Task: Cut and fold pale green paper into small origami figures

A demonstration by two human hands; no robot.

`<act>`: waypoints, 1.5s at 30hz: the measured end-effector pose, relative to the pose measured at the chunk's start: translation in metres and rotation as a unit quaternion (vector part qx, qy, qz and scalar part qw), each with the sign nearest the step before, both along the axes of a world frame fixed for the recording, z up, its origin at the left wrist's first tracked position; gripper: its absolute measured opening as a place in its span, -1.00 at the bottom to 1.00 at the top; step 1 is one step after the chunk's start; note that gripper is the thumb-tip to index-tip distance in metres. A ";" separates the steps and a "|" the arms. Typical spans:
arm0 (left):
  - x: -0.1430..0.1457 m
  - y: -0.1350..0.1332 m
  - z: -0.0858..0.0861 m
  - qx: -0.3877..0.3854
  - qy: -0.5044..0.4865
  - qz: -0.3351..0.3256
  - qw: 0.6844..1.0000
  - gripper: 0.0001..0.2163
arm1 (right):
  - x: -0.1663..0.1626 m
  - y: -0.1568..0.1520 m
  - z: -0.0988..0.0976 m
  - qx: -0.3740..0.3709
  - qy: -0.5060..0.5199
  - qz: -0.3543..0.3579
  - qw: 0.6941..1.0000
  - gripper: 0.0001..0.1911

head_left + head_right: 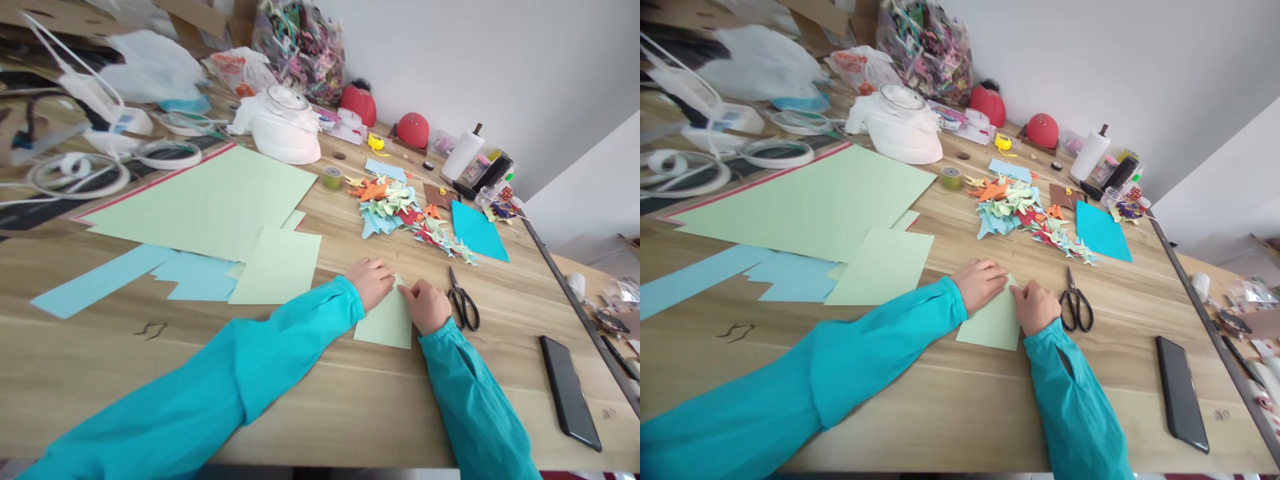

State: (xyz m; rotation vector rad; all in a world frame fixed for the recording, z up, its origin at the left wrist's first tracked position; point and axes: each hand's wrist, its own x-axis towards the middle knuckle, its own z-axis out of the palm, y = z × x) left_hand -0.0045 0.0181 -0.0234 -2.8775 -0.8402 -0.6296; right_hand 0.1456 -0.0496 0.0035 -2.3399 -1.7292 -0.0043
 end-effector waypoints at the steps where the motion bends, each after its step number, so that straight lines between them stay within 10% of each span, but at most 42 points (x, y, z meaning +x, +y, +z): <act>1: 0.000 0.000 0.000 -0.002 -0.003 0.003 1.000 -0.80 | -0.001 -0.001 0.001 -0.006 -0.006 -0.009 1.000 -0.64; 13: -0.003 0.003 -0.004 -0.058 -0.123 0.010 0.991 -0.67 | 0.010 0.001 -0.005 0.107 0.135 0.065 0.983 -0.77; 21: -0.009 0.004 0.005 -0.320 -0.368 -0.006 0.873 -0.78 | 0.013 0.002 -0.004 0.182 0.197 0.216 0.939 -0.78; 34: -0.006 -0.005 0.002 -0.071 -0.207 -0.073 0.973 -0.73 | -0.001 -0.001 0.003 0.196 -0.046 0.353 0.914 -0.81; 45: -0.005 -0.007 0.005 -0.145 -0.281 -0.085 0.945 -0.76 | 0.000 -0.003 0.007 0.186 0.073 0.319 0.926 -0.84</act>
